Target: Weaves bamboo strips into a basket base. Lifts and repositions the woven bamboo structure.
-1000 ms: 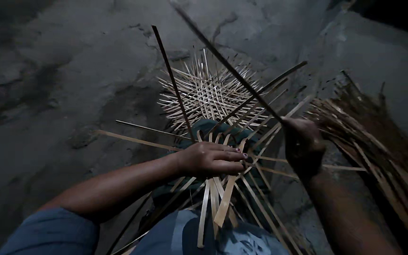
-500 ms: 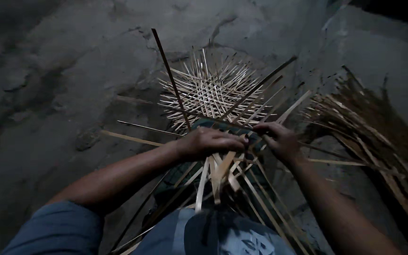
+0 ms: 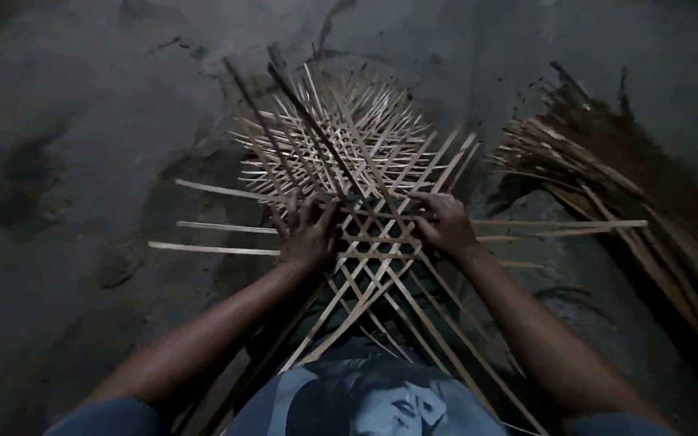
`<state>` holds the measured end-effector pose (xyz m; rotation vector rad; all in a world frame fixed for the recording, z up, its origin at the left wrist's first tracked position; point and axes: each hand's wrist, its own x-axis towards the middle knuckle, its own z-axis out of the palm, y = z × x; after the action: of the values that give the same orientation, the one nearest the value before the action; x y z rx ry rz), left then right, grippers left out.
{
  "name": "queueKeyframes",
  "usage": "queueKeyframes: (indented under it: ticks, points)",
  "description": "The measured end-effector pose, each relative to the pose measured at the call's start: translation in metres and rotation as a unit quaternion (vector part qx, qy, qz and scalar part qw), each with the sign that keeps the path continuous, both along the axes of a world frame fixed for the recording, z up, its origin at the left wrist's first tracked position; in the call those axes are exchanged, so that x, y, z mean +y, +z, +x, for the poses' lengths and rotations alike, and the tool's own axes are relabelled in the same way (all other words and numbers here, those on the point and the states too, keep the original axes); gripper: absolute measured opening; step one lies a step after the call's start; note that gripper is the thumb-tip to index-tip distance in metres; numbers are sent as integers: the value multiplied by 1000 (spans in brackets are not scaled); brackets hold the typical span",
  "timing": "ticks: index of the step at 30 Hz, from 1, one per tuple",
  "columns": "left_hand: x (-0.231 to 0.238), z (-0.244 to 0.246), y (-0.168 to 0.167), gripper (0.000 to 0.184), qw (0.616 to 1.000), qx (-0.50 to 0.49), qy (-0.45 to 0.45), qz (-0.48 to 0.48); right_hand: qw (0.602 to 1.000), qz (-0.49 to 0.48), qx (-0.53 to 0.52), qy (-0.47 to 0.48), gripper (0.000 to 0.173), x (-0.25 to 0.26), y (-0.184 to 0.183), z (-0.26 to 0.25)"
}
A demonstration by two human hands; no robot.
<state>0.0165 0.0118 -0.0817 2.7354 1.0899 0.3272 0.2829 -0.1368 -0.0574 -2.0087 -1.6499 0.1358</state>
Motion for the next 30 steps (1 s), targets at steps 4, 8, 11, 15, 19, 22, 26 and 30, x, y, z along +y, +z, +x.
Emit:
queueKeyframes:
  ticks: [4,8,11,15,19,22,26,30]
  points:
    - [-2,-1,-4,50,999,-21,10,22,999,9,-41,-20,32,-29,6,28]
    - [-2,0,-3,55,1000,9,3,6,1000,10,9,21,21,-37,0,43]
    - [-1,0,-1,56,1000,14,-1,-11,998,17,48,36,17,-28,0,49]
    - [-3,0,1,54,1000,5,-6,-5,994,31,59,86,15,-9,-3,45]
    - [-2,1,-2,51,1000,-12,6,10,992,21,74,102,16,-5,-3,43]
    - [-2,0,-4,50,1000,-14,16,18,993,13,72,92,18,-7,-2,41]
    - [-4,-2,-3,45,999,-6,24,21,992,0,84,93,17,-9,-8,42]
    - [-3,-2,-5,39,998,-27,20,54,994,-13,69,80,15,-12,-10,37]
